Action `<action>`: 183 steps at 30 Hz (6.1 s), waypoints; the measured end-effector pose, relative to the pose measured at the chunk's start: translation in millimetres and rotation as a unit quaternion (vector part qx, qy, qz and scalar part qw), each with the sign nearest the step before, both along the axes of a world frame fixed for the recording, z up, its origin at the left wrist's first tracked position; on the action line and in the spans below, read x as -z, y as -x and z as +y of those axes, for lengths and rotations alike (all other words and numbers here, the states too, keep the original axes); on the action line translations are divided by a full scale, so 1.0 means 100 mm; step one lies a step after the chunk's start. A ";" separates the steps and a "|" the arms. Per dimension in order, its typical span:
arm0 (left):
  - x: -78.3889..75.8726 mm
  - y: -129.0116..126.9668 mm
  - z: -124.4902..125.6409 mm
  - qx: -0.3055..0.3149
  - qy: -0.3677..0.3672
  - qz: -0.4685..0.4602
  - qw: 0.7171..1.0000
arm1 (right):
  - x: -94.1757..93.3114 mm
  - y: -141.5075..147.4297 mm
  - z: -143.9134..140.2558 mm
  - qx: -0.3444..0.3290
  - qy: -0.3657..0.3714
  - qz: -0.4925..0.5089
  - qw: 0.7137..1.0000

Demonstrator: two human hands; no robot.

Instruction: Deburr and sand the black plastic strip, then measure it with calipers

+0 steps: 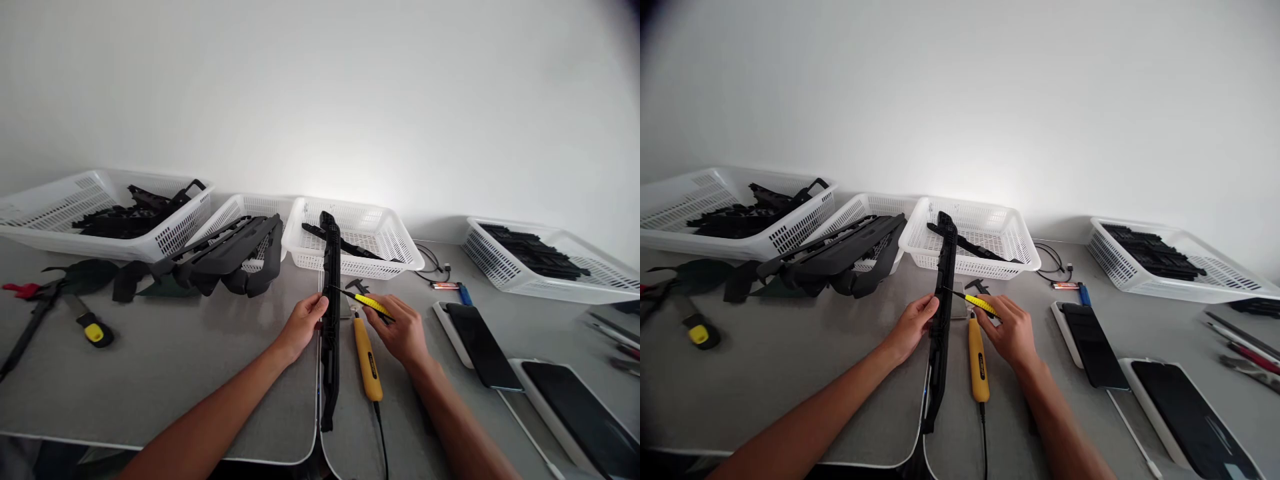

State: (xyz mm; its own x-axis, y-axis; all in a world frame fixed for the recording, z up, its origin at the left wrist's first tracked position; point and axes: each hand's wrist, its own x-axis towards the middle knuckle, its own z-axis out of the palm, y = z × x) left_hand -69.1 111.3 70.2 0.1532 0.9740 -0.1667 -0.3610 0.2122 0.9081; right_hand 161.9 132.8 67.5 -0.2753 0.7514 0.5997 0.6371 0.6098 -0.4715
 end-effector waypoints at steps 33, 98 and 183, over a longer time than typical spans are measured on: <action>0.03 0.04 0.09 -0.058 -0.002 -0.034 0.998 | 0.01 -0.04 0.04 -0.010 0.012 -0.003 1.000; 0.03 0.12 0.15 -0.046 -0.019 -0.099 0.994 | -0.01 0.25 -0.21 0.020 -0.008 -0.054 0.998; -0.09 0.14 0.10 -0.057 0.046 -0.073 0.995 | -0.12 0.22 -0.23 -0.124 -0.050 -0.096 0.986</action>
